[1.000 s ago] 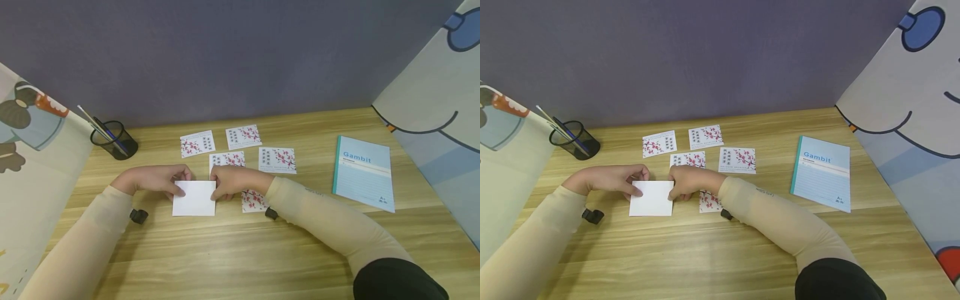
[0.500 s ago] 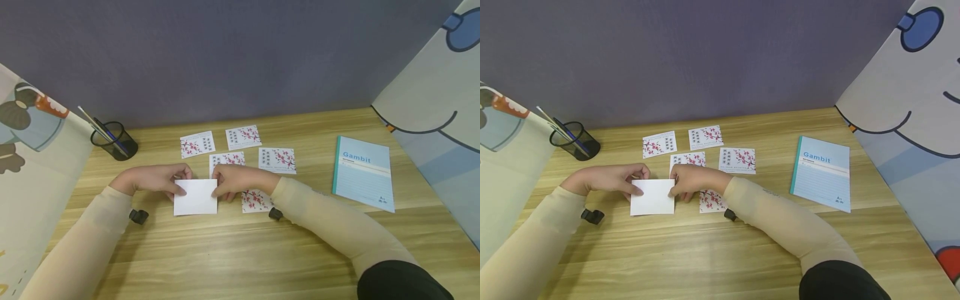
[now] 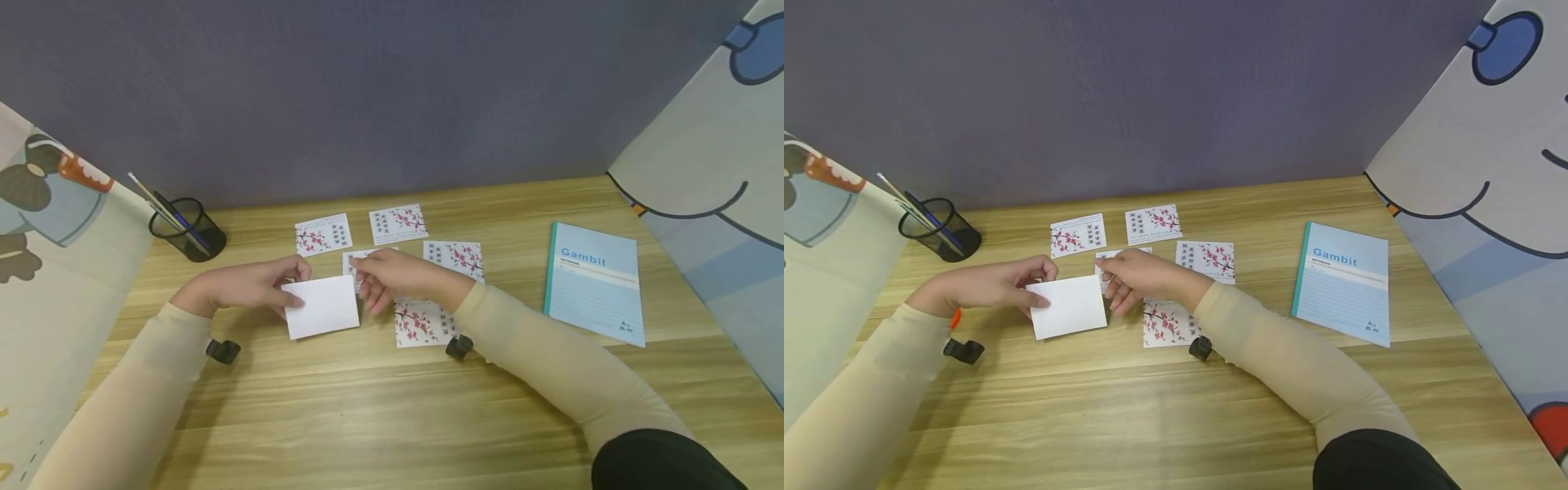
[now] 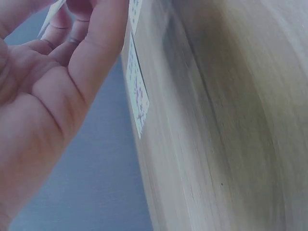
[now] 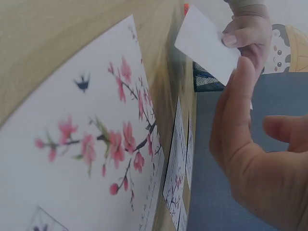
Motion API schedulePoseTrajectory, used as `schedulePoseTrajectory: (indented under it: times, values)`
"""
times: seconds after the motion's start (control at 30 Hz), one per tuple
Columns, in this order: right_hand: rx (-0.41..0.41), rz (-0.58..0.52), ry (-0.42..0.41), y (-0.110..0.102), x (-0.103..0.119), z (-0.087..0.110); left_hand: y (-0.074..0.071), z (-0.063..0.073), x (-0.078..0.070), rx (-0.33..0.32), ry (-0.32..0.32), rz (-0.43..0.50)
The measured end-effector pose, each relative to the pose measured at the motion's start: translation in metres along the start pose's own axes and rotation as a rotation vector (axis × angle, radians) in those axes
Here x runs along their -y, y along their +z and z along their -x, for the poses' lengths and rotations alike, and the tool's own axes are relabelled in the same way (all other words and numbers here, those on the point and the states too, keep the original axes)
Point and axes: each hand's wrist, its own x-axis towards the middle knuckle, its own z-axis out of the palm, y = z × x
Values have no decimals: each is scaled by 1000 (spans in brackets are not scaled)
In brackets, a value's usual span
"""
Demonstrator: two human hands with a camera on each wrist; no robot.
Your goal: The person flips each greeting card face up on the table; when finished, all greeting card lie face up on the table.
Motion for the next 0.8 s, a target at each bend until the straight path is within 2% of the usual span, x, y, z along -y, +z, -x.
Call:
schedulePoseTrajectory:
  times: [0.37,0.8]
  values:
    - [0,-93,7,-2,1,0,0,-2,-5,-65,59,20]
    - [-16,-133,-1,-3,3,2,-2,-4,-6,-140,121,-24]
